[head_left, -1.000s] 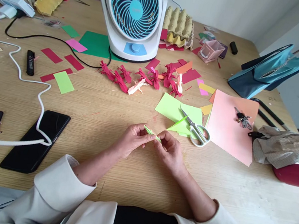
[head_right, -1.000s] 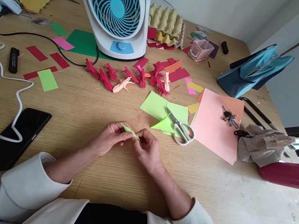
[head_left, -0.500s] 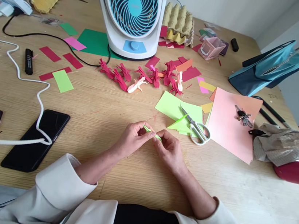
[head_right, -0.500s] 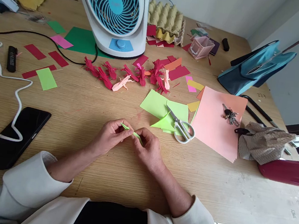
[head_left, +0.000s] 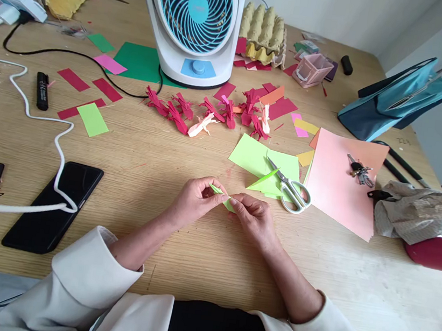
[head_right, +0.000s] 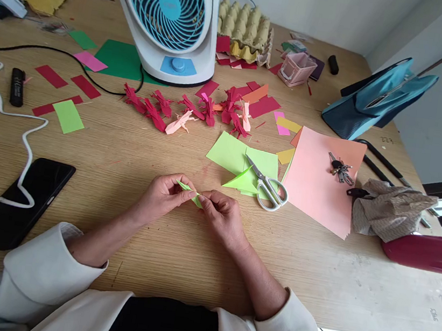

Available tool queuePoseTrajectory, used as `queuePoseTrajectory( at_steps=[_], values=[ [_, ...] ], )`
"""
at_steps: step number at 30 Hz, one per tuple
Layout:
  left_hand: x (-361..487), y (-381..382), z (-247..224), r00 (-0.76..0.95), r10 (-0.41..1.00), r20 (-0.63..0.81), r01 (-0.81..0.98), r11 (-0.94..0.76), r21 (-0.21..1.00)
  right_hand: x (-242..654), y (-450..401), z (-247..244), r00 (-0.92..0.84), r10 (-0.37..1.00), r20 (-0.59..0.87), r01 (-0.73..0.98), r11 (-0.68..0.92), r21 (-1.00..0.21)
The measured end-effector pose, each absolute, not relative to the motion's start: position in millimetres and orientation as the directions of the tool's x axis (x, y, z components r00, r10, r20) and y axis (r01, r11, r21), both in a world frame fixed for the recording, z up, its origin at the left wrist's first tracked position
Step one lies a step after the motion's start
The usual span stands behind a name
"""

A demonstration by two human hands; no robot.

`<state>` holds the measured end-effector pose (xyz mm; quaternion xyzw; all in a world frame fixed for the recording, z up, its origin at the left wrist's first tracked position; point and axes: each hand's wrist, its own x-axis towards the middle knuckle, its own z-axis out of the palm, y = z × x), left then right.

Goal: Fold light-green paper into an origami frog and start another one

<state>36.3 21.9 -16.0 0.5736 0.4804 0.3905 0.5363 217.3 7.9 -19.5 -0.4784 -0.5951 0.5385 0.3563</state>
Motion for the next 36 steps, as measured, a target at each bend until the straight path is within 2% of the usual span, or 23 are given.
queuePoseTrajectory(
  at_steps=[6, 11, 16, 20, 23, 30, 36],
  values=[
    [39.0, 20.2, -17.2, 0.174, 0.984, -0.045, 0.126, 0.023, 0.992, 216.0, 8.5, -15.1, -0.284, 0.951, -0.126, 0.213, -0.065, -0.975],
    [41.5, 18.5, -14.2, 0.153, 0.977, -0.15, 0.049, 0.145, 0.988, 213.6, 8.5, -16.1, -0.263, 0.955, -0.14, 0.18, -0.094, -0.979],
    [40.1, 19.8, -11.5, 0.24, 0.944, -0.227, 0.066, 0.217, 0.974, 214.4, 7.2, -15.3, -0.239, 0.963, -0.122, 0.305, -0.044, -0.951],
    [36.3, 23.4, -11.1, 0.273, 0.943, -0.192, 0.11, 0.168, 0.98, 215.5, 5.7, -14.3, -0.243, 0.966, -0.086, 0.409, 0.022, -0.912],
    [34.6, 24.1, -11.9, 0.277, 0.946, -0.168, 0.147, 0.131, 0.98, 216.2, 5.7, -13.9, -0.284, 0.955, -0.08, 0.414, 0.047, -0.909],
    [36.4, 21.8, -15.2, 0.214, 0.968, -0.128, 0.199, 0.085, 0.976, 217.9, 9.2, -11.3, -0.283, 0.954, -0.1, 0.467, 0.046, -0.883],
    [36.2, 21.8, -12.7, 0.189, 0.975, -0.118, 0.192, 0.082, 0.978, 222.5, 11.1, -8.2, -0.264, 0.951, -0.163, 0.441, -0.032, -0.897]
  ],
)
